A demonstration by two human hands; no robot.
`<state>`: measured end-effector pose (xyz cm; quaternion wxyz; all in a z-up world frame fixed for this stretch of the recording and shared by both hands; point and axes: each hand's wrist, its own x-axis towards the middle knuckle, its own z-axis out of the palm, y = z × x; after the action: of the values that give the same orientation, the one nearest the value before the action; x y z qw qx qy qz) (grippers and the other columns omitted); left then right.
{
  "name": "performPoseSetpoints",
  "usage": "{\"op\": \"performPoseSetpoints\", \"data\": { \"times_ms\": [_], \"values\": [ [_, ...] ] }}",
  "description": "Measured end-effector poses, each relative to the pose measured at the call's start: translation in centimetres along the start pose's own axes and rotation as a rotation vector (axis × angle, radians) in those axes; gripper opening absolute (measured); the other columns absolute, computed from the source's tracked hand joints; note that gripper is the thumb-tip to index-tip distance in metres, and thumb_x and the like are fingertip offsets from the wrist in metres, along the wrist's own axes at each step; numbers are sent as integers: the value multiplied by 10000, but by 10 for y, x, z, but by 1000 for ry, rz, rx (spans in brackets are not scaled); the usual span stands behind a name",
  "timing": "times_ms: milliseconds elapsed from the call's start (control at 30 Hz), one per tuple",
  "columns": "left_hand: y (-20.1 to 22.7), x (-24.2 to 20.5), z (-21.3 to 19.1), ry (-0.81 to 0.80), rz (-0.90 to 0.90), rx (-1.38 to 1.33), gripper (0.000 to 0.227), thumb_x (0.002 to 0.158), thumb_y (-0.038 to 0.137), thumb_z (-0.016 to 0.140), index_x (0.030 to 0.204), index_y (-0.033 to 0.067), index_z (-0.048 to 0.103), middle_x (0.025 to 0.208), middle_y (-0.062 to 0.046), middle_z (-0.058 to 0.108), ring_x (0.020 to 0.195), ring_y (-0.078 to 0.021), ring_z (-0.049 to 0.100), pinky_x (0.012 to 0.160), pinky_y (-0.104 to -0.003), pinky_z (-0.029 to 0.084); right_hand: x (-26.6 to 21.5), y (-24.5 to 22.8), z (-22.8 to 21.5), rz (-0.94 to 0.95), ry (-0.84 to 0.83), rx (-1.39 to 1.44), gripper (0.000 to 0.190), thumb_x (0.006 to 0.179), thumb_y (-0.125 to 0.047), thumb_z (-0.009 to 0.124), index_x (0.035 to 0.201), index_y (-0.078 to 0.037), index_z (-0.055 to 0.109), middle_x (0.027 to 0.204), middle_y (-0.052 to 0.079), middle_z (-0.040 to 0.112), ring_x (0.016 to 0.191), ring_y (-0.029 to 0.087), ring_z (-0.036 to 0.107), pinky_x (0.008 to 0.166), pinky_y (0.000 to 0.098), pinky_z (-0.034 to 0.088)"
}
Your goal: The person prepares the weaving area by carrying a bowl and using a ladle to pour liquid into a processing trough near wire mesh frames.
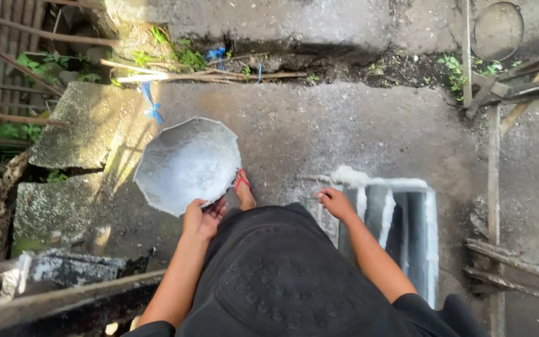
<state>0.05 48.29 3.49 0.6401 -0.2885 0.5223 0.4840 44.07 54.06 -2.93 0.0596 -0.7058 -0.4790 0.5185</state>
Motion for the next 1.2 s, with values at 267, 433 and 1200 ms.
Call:
{"op": "performPoseSetpoints", "data": {
  "times_ms": [267,433,1200],
  "values": [
    [97,33,162,-57,10,120,381,854,124,506,1174,-62,416,1169,-171,596,1117,-350,720,978,-481,577,114,25,-26,235,77,-95,295,967,-335,623,1145,-160,779,858,67,816,793,202,795,850,376,576],
    [142,64,240,-24,10,92,398,862,142,515,1186,-63,408,1139,-178,593,1108,-353,724,969,-464,568,154,-2,-36,426,-98,-85,326,941,-305,634,1154,-112,789,852,133,802,753,263,786,615,352,611],
    [367,277,573,107,53,-227,450,887,131,495,1281,-64,400,1257,-244,606,1146,-383,702,975,-505,574,735,-590,-276,-316,10,-158,266,969,-280,666,1208,-191,741,929,95,742,959,309,713,904,460,548]
  ]
}}
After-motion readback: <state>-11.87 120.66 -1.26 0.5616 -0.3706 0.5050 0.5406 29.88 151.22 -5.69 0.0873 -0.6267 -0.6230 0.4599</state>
